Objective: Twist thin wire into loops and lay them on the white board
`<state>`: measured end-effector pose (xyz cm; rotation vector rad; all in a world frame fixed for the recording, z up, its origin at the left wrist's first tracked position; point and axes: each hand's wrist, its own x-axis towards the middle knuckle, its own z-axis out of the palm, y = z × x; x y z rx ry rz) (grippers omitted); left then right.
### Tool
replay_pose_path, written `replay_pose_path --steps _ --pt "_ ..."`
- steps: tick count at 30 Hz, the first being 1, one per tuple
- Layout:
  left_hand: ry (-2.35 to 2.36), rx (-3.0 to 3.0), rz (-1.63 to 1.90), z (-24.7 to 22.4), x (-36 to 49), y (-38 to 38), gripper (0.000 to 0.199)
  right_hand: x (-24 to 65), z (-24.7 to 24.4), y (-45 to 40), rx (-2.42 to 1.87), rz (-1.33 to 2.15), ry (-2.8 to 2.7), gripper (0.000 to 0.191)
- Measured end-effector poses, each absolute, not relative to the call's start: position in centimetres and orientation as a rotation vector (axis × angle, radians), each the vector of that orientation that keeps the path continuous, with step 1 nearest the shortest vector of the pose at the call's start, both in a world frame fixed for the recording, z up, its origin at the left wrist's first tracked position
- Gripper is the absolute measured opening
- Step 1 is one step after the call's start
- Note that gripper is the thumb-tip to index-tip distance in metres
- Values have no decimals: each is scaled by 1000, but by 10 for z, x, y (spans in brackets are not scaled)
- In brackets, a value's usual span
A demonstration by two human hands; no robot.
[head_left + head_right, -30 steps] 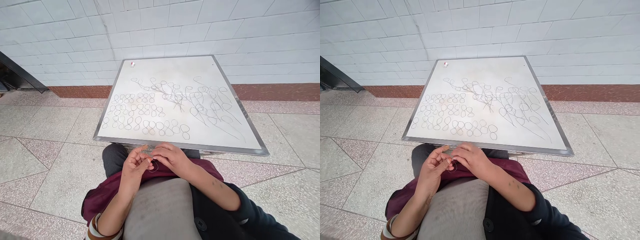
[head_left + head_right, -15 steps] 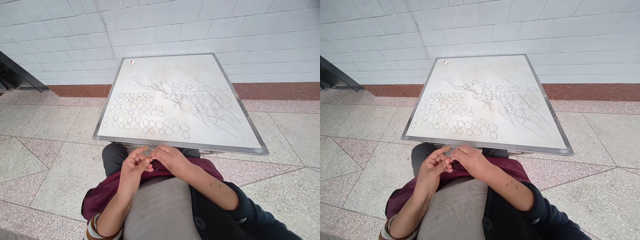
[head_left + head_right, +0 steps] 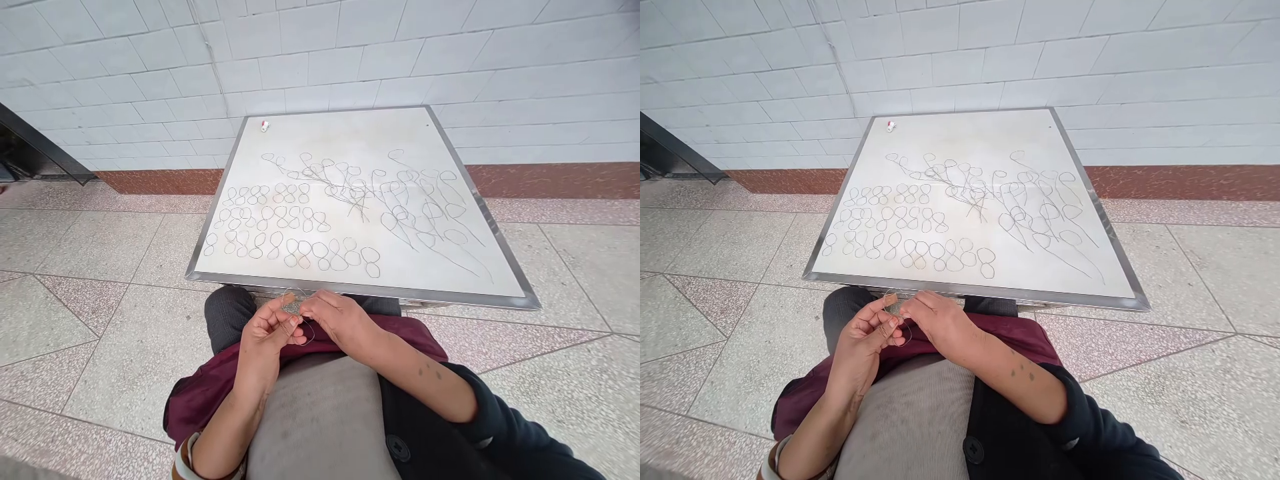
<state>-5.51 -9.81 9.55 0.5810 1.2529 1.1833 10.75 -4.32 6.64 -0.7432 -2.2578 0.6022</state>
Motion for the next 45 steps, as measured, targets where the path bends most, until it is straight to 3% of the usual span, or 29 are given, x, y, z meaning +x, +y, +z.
replay_pose_path --steps 21,26,30,36,45 --pt "1273 544 1261 91 -53 -101 34 95 58 -45 -773 462 -2235 23" --pt "1262 566 1297 92 -52 -99 35 98 66 -50 -795 735 -2116 14" --pt "1257 560 1309 91 -52 -99 38 98 71 -56 -881 1111 -1979 16" --pt "1260 618 1309 90 -52 -102 40 96 72 -54 -1044 1405 -1740 17" --pt "1257 660 1275 89 -54 -100 41 94 68 -50 -825 1859 -1391 16"
